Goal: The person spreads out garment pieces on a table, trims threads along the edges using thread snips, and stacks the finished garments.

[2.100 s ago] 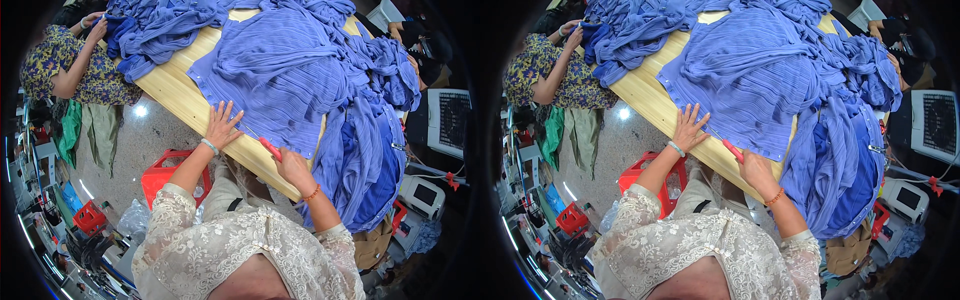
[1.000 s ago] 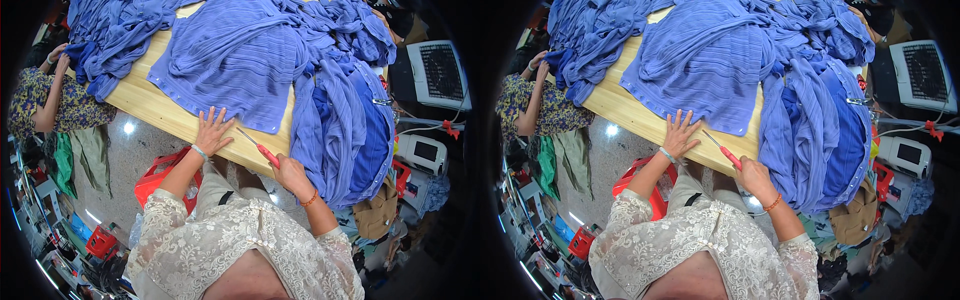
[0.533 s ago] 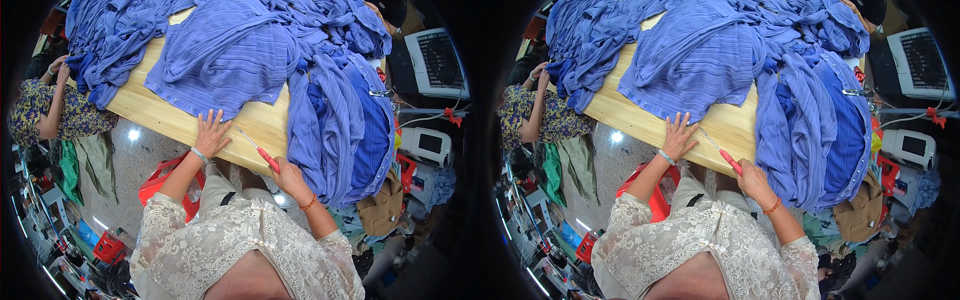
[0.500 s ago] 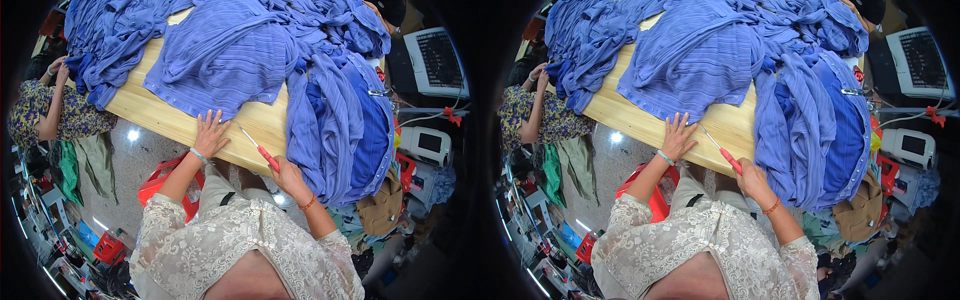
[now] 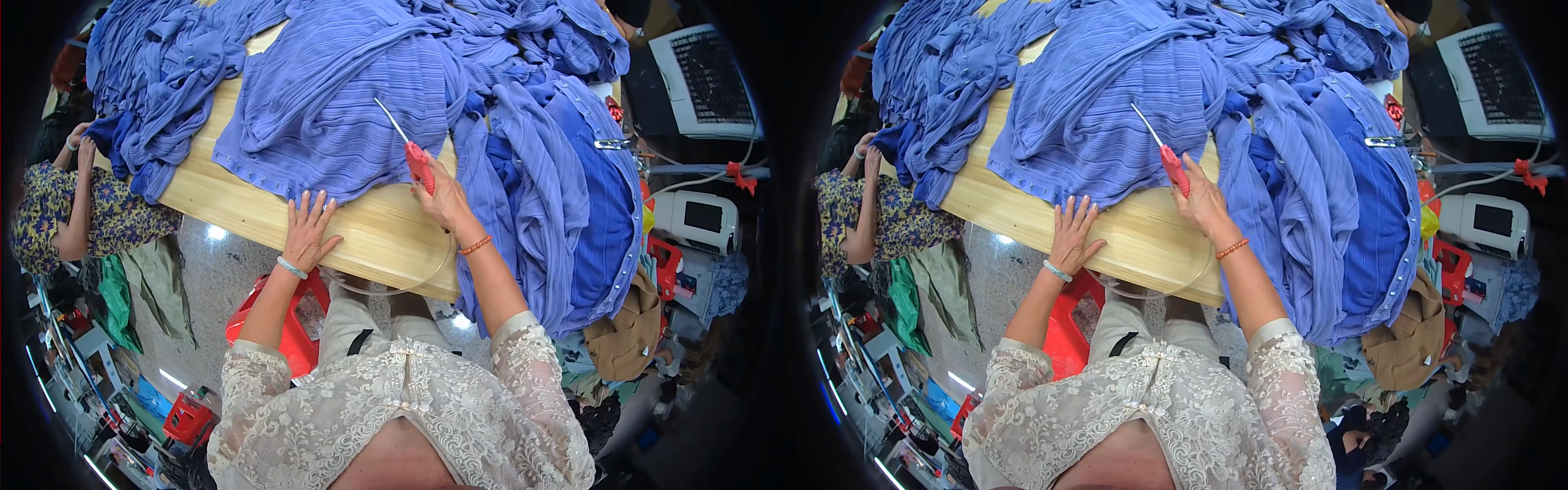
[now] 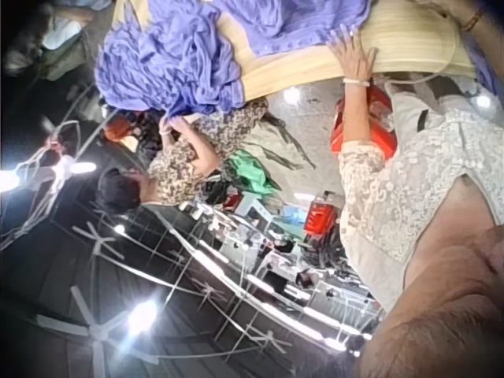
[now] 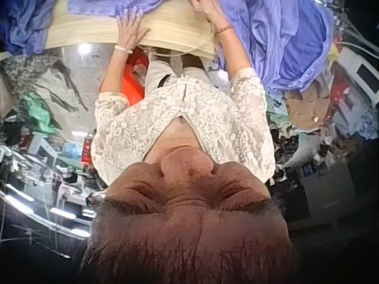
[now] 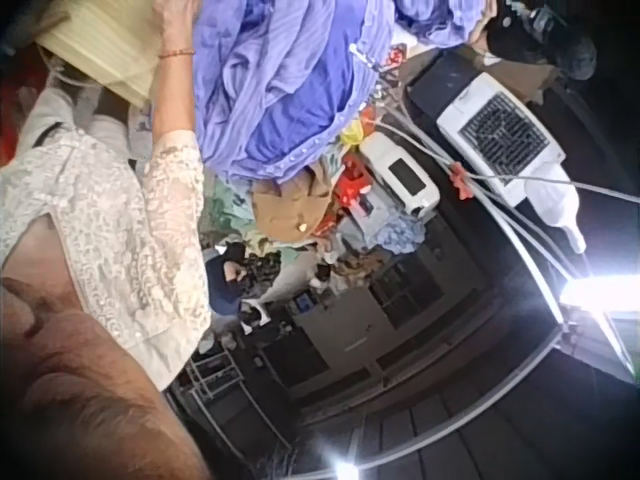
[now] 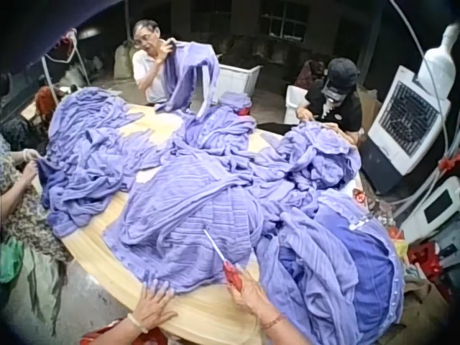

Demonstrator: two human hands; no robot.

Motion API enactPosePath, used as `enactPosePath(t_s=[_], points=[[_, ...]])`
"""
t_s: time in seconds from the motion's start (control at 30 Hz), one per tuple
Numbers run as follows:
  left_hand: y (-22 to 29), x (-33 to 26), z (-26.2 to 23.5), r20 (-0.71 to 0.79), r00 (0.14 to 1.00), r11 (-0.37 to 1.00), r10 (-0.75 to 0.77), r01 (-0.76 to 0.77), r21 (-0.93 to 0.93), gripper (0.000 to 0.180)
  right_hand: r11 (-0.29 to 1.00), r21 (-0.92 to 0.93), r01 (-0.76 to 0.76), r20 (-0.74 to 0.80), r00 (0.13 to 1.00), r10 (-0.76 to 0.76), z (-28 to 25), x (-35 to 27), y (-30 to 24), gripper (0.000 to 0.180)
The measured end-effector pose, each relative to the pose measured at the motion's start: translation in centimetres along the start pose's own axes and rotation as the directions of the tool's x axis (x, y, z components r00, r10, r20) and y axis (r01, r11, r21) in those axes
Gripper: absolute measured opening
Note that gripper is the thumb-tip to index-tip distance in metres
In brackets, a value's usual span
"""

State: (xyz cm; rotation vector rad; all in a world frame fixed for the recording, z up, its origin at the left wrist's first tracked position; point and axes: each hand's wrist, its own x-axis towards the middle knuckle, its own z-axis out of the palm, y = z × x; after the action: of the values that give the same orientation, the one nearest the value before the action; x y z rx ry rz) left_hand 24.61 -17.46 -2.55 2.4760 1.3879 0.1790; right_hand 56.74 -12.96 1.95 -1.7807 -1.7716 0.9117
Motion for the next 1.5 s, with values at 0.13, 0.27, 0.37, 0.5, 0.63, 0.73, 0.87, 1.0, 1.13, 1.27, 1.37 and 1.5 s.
enactPosePath(t_s=[0.13, 0.27, 0.37, 0.5, 0.63, 0.73, 0.87, 1.0, 1.13, 1.27, 1.37, 1.5], points=[[-1.5, -0.6, -0.4, -0.020, 1.000, 0.999, -0.018, 0.019, 0.036, 0.077, 0.986, -0.070, -0.150, 0.276, 0.947, 0.163, -0.5, -2.5, -0.7, 0.024], [-2.1, -0.1, -2.0, -0.004, 1.000, 1.000, -0.013, 0.013, -0.004, 0.069, 0.971, -0.140, -0.191, 0.254, 0.941, 0.222, -1.5, -8.6, -0.5, 0.023], [-2.9, 0.3, -2.3, 0.008, 0.999, 0.999, 0.038, -0.037, -0.038, 0.066, 0.951, -0.194, -0.242, 0.202, 0.938, 0.280, -2.2, -10.2, -0.7, 0.021], [-2.2, 1.3, -1.9, -0.076, 0.997, 1.000, 0.014, -0.012, 0.024, 0.064, 0.947, -0.209, -0.245, 0.150, 0.949, 0.279, -3.4, -9.9, -1.8, 0.019], [1.6, 2.0, -2.2, -0.144, 0.988, 0.998, 0.055, -0.059, -0.025, 0.066, 0.961, -0.200, -0.188, 0.227, 0.946, 0.233, -3.5, -10.7, -1.7, 0.020], [6.4, 3.4, -0.8, -0.094, 0.976, 0.969, 0.195, -0.207, -0.137, 0.069, 0.960, -0.195, -0.199, 0.197, 0.951, 0.237, -3.9, -11.8, -1.0, 0.019], [10.6, 6.6, 2.3, -0.029, 0.983, 0.966, 0.180, -0.182, -0.183, 0.074, 0.941, -0.229, -0.247, 0.227, 0.927, 0.299, -4.9, -13.0, -1.1, 0.019], [11.3, 7.4, 4.0, -0.029, 0.992, 0.986, 0.121, -0.123, -0.115, 0.076, 0.929, -0.274, -0.249, 0.284, 0.902, 0.325, -7.0, -14.7, -1.1, 0.021], [11.4, 6.6, 4.4, -0.021, 0.984, 0.976, 0.176, -0.178, -0.128, 0.079, 0.912, -0.333, -0.240, 0.354, 0.864, 0.357, -8.3, -16.1, -1.0, 0.024], [11.7, 6.8, 4.2, 0.037, 0.982, 0.978, 0.183, -0.179, -0.108, 0.080, 0.905, -0.337, -0.261, 0.417, 0.820, 0.392, -9.6, -15.0, -1.9, 0.024], [11.8, 6.8, 4.6, -0.044, 0.980, 0.970, 0.196, -0.200, -0.136, 0.080, 0.926, -0.350, -0.139, 0.456, 0.838, 0.298, -9.7, -13.0, -3.7, 0.025], [11.9, 6.6, 4.7, -0.008, 0.981, 0.978, 0.195, -0.195, -0.077, 0.080, 0.941, -0.335, -0.054, 0.548, 0.801, 0.241, -8.3, -9.9, -5.0, 0.026]])
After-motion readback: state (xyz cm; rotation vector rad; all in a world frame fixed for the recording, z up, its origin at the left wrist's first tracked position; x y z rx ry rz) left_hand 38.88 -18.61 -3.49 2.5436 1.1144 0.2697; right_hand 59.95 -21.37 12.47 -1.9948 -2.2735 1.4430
